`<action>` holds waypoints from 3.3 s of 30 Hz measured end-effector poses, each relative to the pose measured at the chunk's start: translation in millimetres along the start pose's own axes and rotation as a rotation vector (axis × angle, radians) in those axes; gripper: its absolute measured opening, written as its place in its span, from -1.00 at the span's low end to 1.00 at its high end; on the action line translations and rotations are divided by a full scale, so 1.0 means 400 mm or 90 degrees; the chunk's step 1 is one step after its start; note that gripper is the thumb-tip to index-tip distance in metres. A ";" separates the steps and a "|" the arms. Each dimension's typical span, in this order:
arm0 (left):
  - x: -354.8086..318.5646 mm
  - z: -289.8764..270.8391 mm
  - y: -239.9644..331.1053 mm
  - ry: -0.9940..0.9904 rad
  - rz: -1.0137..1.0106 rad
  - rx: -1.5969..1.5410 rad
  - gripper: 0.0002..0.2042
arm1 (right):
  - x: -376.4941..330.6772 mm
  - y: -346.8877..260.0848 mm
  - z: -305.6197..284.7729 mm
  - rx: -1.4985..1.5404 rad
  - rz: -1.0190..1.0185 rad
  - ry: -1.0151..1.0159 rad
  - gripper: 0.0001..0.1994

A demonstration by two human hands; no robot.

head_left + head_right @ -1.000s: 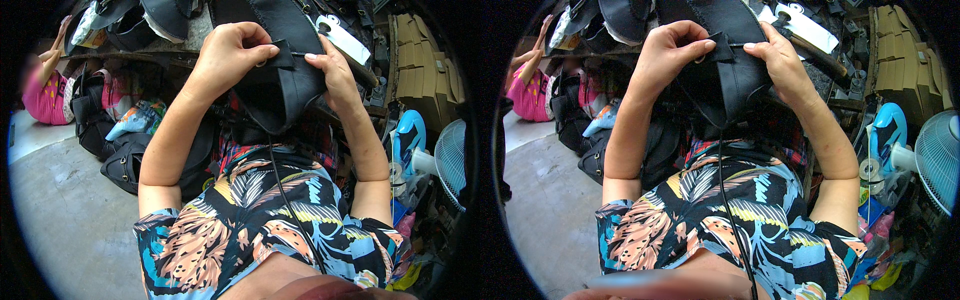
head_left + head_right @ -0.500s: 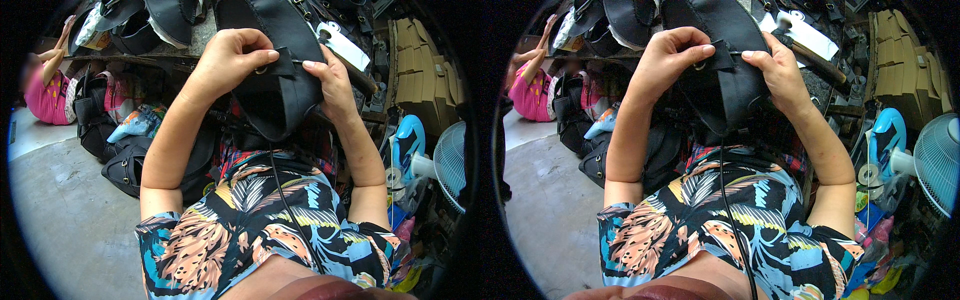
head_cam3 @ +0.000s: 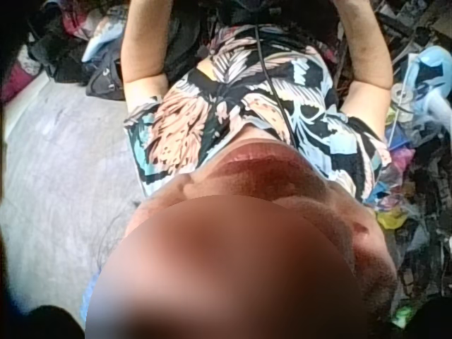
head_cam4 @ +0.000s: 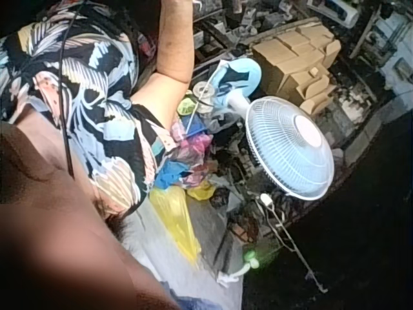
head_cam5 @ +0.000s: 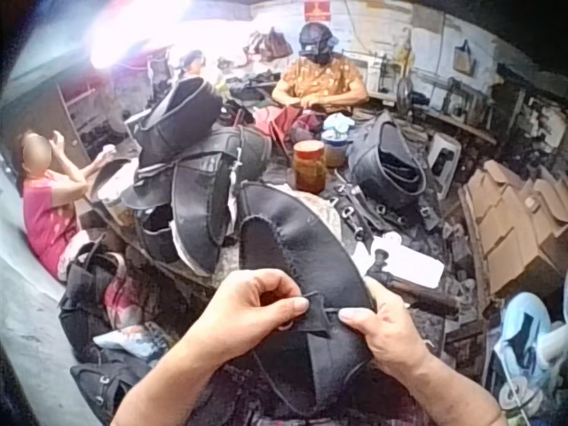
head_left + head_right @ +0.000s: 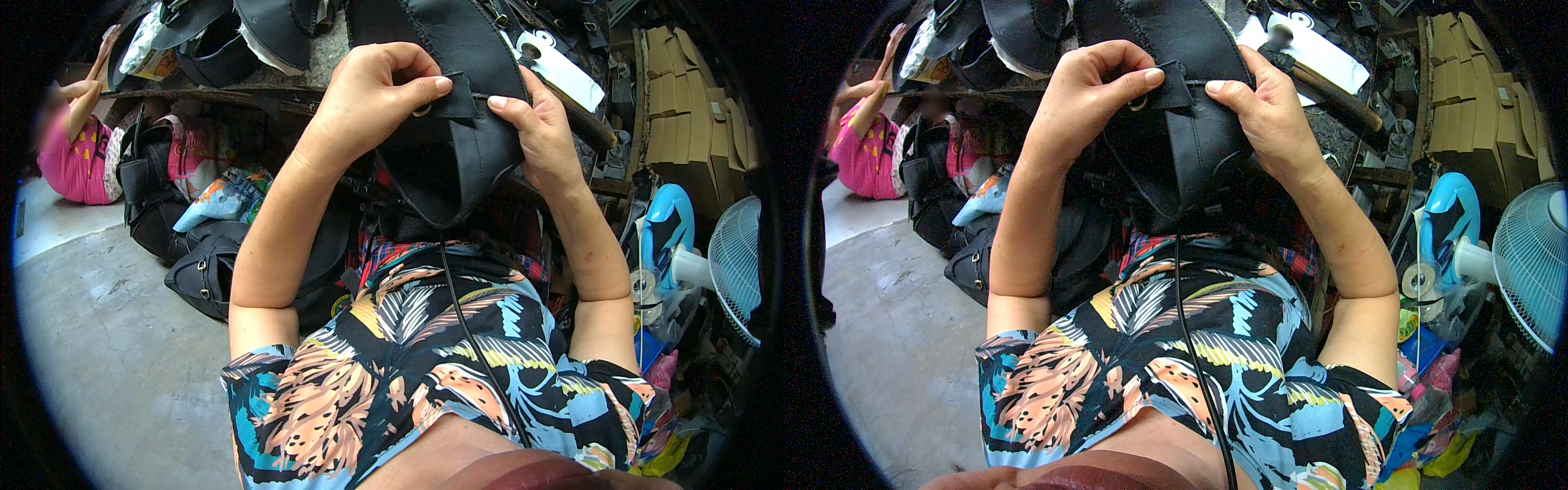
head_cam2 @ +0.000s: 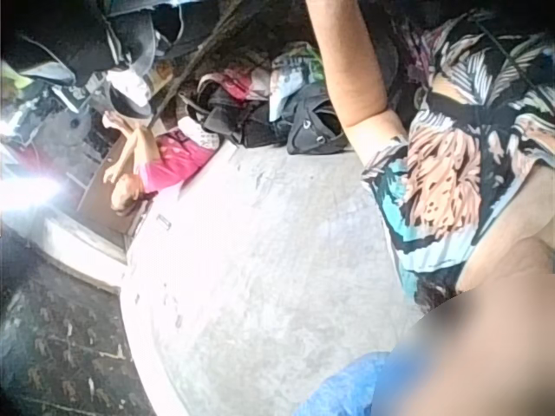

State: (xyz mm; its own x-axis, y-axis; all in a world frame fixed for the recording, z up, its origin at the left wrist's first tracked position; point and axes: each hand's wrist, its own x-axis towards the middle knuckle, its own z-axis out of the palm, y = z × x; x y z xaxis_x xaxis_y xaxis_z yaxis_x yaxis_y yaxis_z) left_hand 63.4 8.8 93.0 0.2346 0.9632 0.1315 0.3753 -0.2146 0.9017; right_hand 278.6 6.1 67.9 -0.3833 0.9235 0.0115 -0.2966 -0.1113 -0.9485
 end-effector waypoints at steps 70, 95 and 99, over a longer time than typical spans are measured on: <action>-0.032 -0.025 0.023 0.067 -0.010 -0.146 -0.86 | 0.033 -0.004 0.052 0.088 0.022 0.047 -0.62; -0.014 0.010 0.002 0.140 0.059 0.096 -0.81 | 0.033 0.009 0.052 0.066 0.001 0.042 -0.52; -0.017 0.015 -0.001 0.146 0.060 0.117 -0.83 | 0.033 0.012 0.050 0.101 0.021 0.036 -0.50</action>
State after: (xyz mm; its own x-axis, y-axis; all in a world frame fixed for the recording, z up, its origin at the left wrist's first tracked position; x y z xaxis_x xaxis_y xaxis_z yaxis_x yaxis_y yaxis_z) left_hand 67.1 1.4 89.3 0.0750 0.9444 0.3202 0.5225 -0.3107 0.7940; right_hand 254.5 10.4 69.6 -0.3467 0.9371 -0.0406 -0.4204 -0.1939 -0.8864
